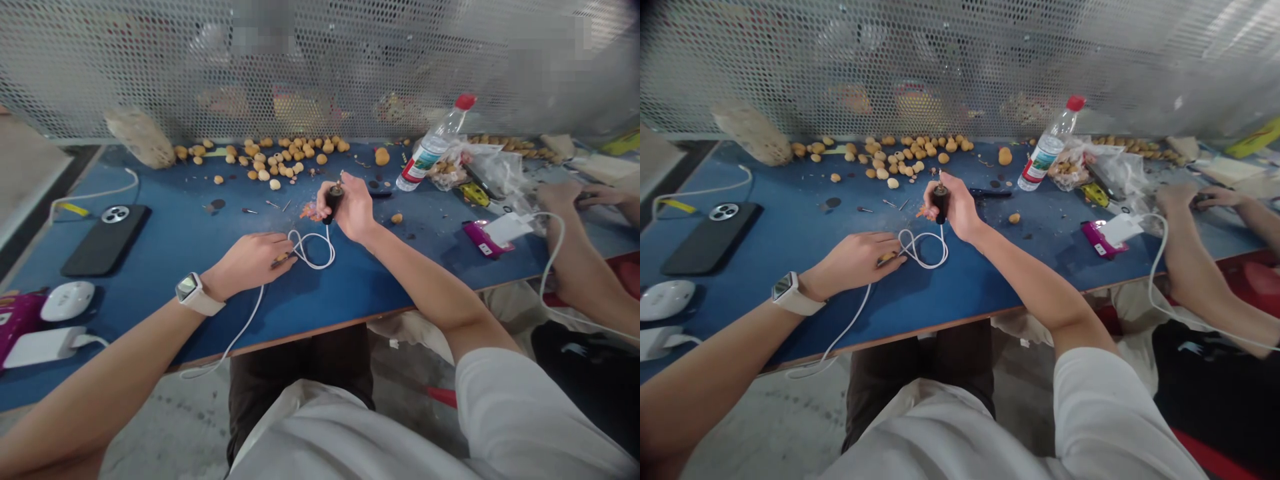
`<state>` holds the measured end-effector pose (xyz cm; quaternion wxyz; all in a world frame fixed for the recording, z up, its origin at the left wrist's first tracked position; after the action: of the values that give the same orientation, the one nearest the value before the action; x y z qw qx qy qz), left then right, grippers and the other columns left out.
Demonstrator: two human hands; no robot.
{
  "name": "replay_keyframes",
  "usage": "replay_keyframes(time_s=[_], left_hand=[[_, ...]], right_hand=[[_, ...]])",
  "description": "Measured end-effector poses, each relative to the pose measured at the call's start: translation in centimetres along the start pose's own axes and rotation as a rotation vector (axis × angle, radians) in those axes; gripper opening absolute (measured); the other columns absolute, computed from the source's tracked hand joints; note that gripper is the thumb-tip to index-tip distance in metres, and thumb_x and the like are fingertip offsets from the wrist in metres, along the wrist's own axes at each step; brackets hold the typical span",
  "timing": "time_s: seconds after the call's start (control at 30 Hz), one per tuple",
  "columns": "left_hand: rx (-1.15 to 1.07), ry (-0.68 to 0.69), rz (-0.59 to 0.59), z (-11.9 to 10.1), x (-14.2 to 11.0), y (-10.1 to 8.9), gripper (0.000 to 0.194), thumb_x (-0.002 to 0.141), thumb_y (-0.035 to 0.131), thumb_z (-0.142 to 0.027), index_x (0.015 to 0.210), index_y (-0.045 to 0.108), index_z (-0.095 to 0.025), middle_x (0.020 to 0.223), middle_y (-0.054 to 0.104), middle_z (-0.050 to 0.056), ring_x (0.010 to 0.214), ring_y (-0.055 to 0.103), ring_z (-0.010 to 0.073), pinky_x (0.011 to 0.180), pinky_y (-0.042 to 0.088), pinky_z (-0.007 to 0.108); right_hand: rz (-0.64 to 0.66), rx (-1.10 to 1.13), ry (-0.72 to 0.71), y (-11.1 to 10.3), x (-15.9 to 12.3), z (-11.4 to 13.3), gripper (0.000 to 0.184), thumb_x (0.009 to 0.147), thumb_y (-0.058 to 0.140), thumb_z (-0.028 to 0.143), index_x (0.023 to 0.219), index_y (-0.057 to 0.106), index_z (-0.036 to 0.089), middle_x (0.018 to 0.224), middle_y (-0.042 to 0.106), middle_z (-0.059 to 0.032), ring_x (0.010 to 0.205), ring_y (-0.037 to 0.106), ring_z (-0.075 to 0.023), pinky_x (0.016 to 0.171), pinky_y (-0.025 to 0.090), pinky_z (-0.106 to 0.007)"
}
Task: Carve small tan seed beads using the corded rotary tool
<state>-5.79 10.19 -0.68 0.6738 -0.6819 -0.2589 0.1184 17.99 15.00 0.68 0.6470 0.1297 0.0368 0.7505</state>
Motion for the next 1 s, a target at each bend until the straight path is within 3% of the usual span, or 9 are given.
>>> replay_keyframes(time_s=[0.37, 0.5, 0.67, 0.8, 0.9, 1.0], left_hand=[[-0.006, 0.004, 0.019, 0.0, 0.0, 0.1, 0.029, 0.129, 0.063, -0.026, 0.104, 0.078, -0.022, 0.102, 0.083, 0.007, 0.091, 0.083, 0.0248, 0.076, 0.052, 0.036], [-0.014, -0.024, 0.012, 0.0, 0.0, 0.0, 0.029, 0.128, 0.063, -0.027, 0.102, 0.077, -0.022, 0.101, 0.083, 0.007, 0.089, 0.082, 0.0241, 0.074, 0.050, 0.036], [-0.049, -0.111, 0.005, 0.2, 0.1, 0.3, 0.027, 0.125, 0.062, -0.028, 0.102, 0.075, -0.023, 0.101, 0.084, 0.008, 0.090, 0.082, 0.0261, 0.075, 0.052, 0.036], [-0.228, -0.298, -0.137, 1.1, -0.1, 0.4, 0.016, 0.120, 0.070, -0.037, 0.112, 0.077, -0.025, 0.106, 0.087, 0.009, 0.094, 0.084, 0.0297, 0.082, 0.059, 0.038], [-0.415, -0.502, -0.315, 2.1, -0.3, 0.3, 0.026, 0.114, 0.079, -0.044, 0.131, 0.077, -0.024, 0.118, 0.090, 0.010, 0.102, 0.086, 0.0312, 0.093, 0.067, 0.041], [-0.539, -0.575, -0.420, 2.6, -0.3, 0.4, 0.037, 0.108, 0.085, -0.046, 0.138, 0.077, -0.025, 0.131, 0.091, 0.011, 0.116, 0.088, 0.0340, 0.105, 0.071, 0.045]], right_hand=[[-0.007, -0.005, -0.007, 0.0, 0.0, -0.2, 0.083, 0.110, 0.079, 0.101, 0.073, 0.060, 0.030, 0.064, 0.047, 0.0026, 0.061, 0.053, -0.0194, 0.063, 0.053, -0.037], [0.043, -0.028, -0.011, 0.1, 0.0, -0.8, 0.079, 0.110, 0.079, 0.100, 0.078, 0.062, 0.030, 0.065, 0.048, 0.0031, 0.064, 0.054, -0.0199, 0.064, 0.052, -0.035], [0.165, -0.203, -0.073, -1.0, 0.9, -3.2, 0.077, 0.105, 0.086, 0.101, 0.088, 0.064, 0.029, 0.072, 0.054, 0.0042, 0.070, 0.054, -0.0190, 0.072, 0.052, -0.035], [0.301, -0.476, -0.185, -1.4, 0.9, -4.8, 0.052, 0.104, 0.098, 0.069, 0.112, 0.067, 0.028, 0.096, 0.066, 0.0020, 0.087, 0.059, -0.0207, 0.088, 0.053, -0.039], [0.375, -0.578, -0.245, -0.6, 0.1, -5.4, 0.030, 0.111, 0.081, 0.044, 0.126, 0.062, 0.028, 0.112, 0.069, -0.0018, 0.099, 0.062, -0.0244, 0.098, 0.056, -0.044], [0.430, -0.586, -0.290, 0.6, -0.8, -5.4, 0.026, 0.111, 0.069, 0.030, 0.133, 0.054, 0.030, 0.122, 0.069, -0.0049, 0.107, 0.065, -0.0270, 0.105, 0.060, -0.049]])
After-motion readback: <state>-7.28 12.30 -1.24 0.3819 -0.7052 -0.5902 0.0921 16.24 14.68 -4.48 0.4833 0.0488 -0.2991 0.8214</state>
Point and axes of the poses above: each hand's wrist, its own x-axis towards the middle knuckle, its own y-axis out of the palm, z = x × y, the point moved 4 cm from there along x, towards the middle knuckle
